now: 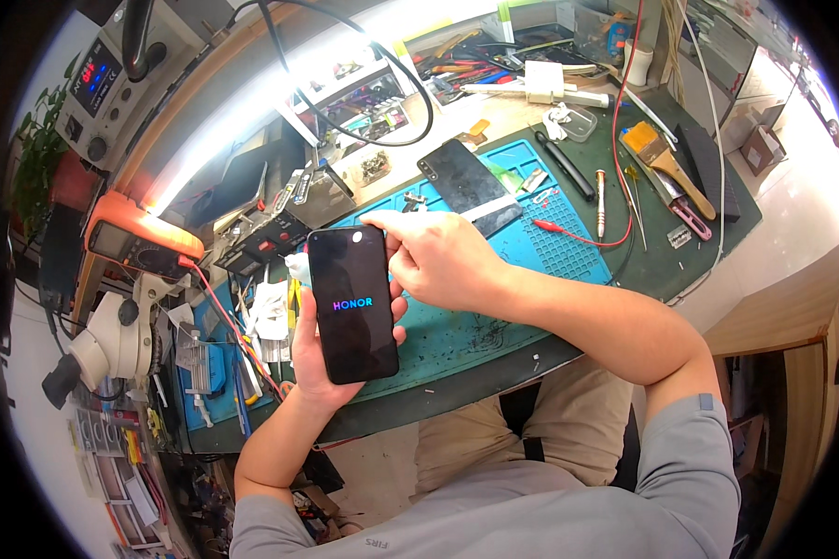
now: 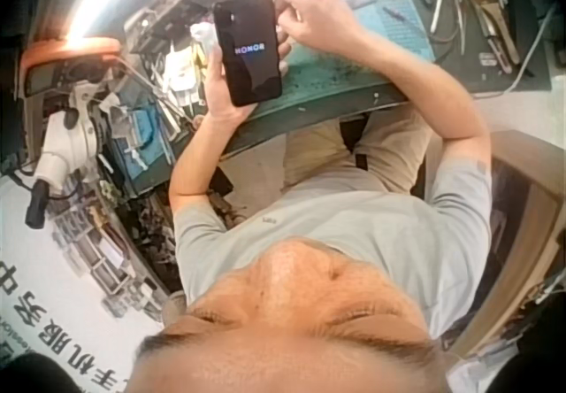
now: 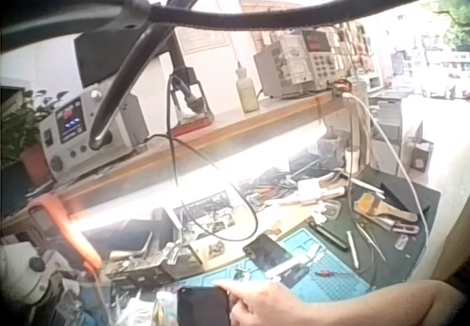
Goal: The person is working on a smartphone at a cluttered workbench. They repeatedly open the back cover to inspect the internal components and then close it to check the screen, which displays the HarmonyOS and HONOR logos. The person uses a small tool to pry the device open and handles the phone with both hands throughout the process.
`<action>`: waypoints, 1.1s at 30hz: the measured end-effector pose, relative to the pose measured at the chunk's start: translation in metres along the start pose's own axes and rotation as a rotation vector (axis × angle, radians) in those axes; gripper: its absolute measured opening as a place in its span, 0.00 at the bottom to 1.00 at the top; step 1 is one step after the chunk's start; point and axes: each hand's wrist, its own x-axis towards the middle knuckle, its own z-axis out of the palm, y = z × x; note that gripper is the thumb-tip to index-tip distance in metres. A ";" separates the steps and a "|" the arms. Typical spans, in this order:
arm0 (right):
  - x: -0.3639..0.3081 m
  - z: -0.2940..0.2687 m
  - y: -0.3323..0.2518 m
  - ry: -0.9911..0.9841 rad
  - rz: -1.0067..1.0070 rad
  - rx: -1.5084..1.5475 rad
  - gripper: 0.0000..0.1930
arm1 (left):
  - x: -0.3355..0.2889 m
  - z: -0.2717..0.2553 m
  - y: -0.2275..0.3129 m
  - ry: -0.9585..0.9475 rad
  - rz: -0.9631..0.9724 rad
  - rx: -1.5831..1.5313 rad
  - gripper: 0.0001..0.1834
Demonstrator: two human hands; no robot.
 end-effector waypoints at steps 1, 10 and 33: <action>0.000 0.000 0.000 -0.001 0.002 0.002 0.24 | 0.000 0.000 0.000 0.000 0.000 0.001 0.47; 0.001 0.001 0.001 0.008 -0.018 -0.007 0.24 | 0.000 -0.001 0.000 -0.007 0.005 0.012 0.47; 0.000 0.002 0.004 0.010 -0.013 -0.019 0.24 | 0.001 0.000 -0.002 0.012 0.023 -0.012 0.46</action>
